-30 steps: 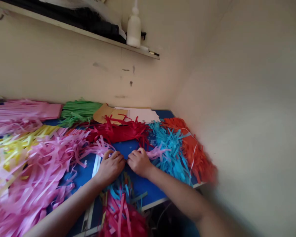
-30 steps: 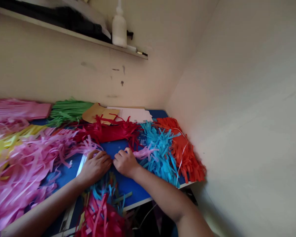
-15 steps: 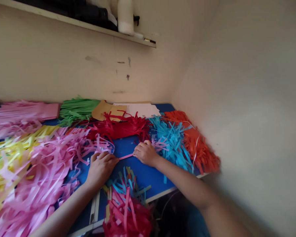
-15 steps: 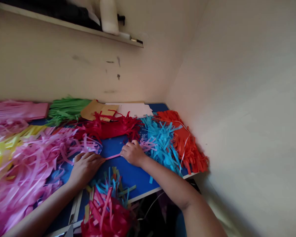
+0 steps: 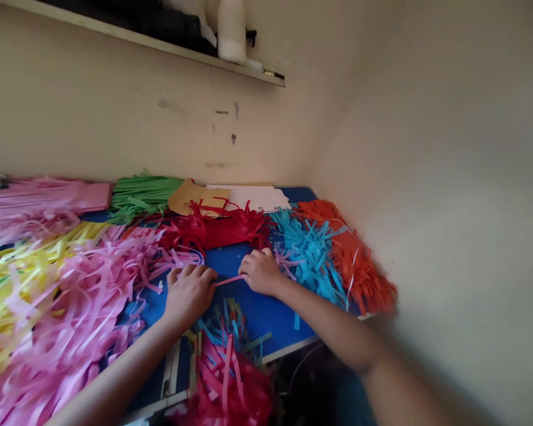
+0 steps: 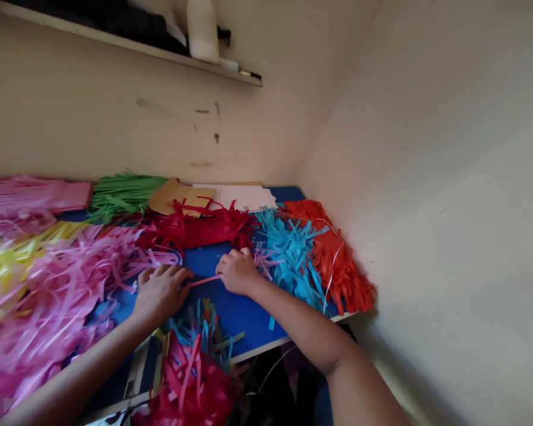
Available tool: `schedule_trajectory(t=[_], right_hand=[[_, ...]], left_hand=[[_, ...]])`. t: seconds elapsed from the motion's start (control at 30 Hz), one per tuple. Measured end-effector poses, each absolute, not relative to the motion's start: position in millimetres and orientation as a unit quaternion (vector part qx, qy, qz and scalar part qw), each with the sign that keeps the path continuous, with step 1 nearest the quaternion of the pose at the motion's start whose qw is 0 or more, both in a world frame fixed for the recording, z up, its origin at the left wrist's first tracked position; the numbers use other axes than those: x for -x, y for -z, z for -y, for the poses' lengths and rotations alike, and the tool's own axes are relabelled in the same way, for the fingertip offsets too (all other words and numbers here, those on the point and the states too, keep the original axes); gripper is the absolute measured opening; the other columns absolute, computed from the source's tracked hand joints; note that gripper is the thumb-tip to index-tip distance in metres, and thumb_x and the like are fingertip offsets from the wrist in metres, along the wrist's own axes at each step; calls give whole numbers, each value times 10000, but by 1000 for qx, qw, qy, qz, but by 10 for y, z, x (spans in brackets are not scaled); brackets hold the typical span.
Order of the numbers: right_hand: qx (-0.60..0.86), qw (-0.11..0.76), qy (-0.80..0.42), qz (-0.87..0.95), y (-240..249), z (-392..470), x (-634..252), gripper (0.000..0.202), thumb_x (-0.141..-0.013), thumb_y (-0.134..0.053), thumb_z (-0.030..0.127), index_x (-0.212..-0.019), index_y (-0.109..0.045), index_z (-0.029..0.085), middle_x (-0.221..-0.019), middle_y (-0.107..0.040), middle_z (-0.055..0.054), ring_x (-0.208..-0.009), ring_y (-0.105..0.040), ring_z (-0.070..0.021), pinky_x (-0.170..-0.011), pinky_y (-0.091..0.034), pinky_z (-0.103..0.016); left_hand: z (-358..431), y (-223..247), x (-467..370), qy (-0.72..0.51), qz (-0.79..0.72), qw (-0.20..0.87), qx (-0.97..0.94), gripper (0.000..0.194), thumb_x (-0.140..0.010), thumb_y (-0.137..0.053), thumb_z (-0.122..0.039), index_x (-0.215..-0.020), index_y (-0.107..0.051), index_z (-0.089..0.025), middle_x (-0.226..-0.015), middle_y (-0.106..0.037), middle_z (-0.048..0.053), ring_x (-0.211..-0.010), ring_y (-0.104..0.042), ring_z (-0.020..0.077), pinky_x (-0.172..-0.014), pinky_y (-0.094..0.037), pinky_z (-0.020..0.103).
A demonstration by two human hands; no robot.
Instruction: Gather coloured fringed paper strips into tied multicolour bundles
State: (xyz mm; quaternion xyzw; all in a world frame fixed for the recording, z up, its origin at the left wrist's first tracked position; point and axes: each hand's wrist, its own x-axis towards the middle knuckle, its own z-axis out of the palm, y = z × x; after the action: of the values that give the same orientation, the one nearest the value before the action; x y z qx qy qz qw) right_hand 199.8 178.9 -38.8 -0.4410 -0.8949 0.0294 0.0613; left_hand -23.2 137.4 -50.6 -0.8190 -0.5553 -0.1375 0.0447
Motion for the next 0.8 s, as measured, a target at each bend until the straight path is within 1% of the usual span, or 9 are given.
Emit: schedule_trajectory(t=[0.1,0.27,0.4,0.5,0.57,0.6,0.67,0.73,0.8], right_hand=[[381,55,-9,923,353,-1735,-2015,184,-955,-534,262,-950,-713,222,-1038,-706,-60,-1067,-493,-236,-884,-273,-426],[328,54,8,943,404,-1800,-1972,284,-987,-431,166,-892,-699,157,-967,-706,-104,-1015,-505,-232,-890,-281,-432],[362,63,-7,930,341,-1827,-1908,189,-928,-550,220,-857,-709,148,-934,-723,-93,-942,-560,-223,-864,-314,-415],[390,94,-32,915,126,-1640,-1898,140,-882,-626,247,-809,-725,181,-891,-742,-45,-895,-602,-197,-845,-342,-379],[400,171,-153,887,-69,-1436,-1904,142,-885,-639,290,-831,-743,210,-913,-746,-21,-903,-624,-174,-847,-366,-341],[393,214,-256,857,-167,-1334,-1903,170,-899,-623,324,-870,-752,218,-939,-743,-19,-910,-630,-165,-844,-381,-321],[343,228,-484,772,-333,-1171,-1881,275,-903,-595,410,-875,-761,194,-858,-728,-21,-799,-623,-143,-747,-411,-277],[304,198,-651,667,-424,-1069,-1821,343,-823,-664,495,-801,-761,167,-713,-686,0,-636,-564,-111,-617,-389,-241],[302,205,-733,575,-431,-999,-1732,362,-677,-788,513,-723,-749,156,-632,-655,21,-554,-513,-84,-554,-359,-219]], left_hand=[[-1352,488,194,133,477,51,868,298,-892,-518,-159,-1049,-704,-330,-1016,-729,26,-1036,-591,261,-953,-337,471],[-1424,569,95,151,416,74,894,215,-911,-512,-160,-933,-715,-228,-879,-721,45,-864,-626,230,-960,-357,489],[-1509,548,40,197,394,112,891,233,-915,-518,-147,-777,-699,-194,-698,-674,20,-695,-615,186,-951,-384,483],[-1374,372,108,239,379,142,882,230,-910,-504,-94,-830,-695,-195,-718,-689,1,-677,-626,154,-998,-372,470],[-1154,190,189,283,363,148,875,221,-925,-498,-99,-923,-688,-212,-793,-720,-14,-720,-649,132,-1072,-319,482],[-1025,89,228,318,349,144,870,208,-929,-509,-108,-965,-682,-217,-828,-733,-20,-746,-660,125,-1111,-280,492],[-781,-108,289,362,321,146,863,216,-939,-508,-111,-1029,-672,-219,-869,-751,-22,-781,-675,117,-1153,-232,491],[-606,-266,324,381,307,152,858,228,-946,-495,-108,-1055,-668,-208,-870,-757,-15,-792,-685,119,-1161,-230,473],[-508,-358,340,395,314,146,851,208,-943,-509,-122,-1054,-667,-199,-872,-759,-7,-796,-694,122,-1152,-256,454]])
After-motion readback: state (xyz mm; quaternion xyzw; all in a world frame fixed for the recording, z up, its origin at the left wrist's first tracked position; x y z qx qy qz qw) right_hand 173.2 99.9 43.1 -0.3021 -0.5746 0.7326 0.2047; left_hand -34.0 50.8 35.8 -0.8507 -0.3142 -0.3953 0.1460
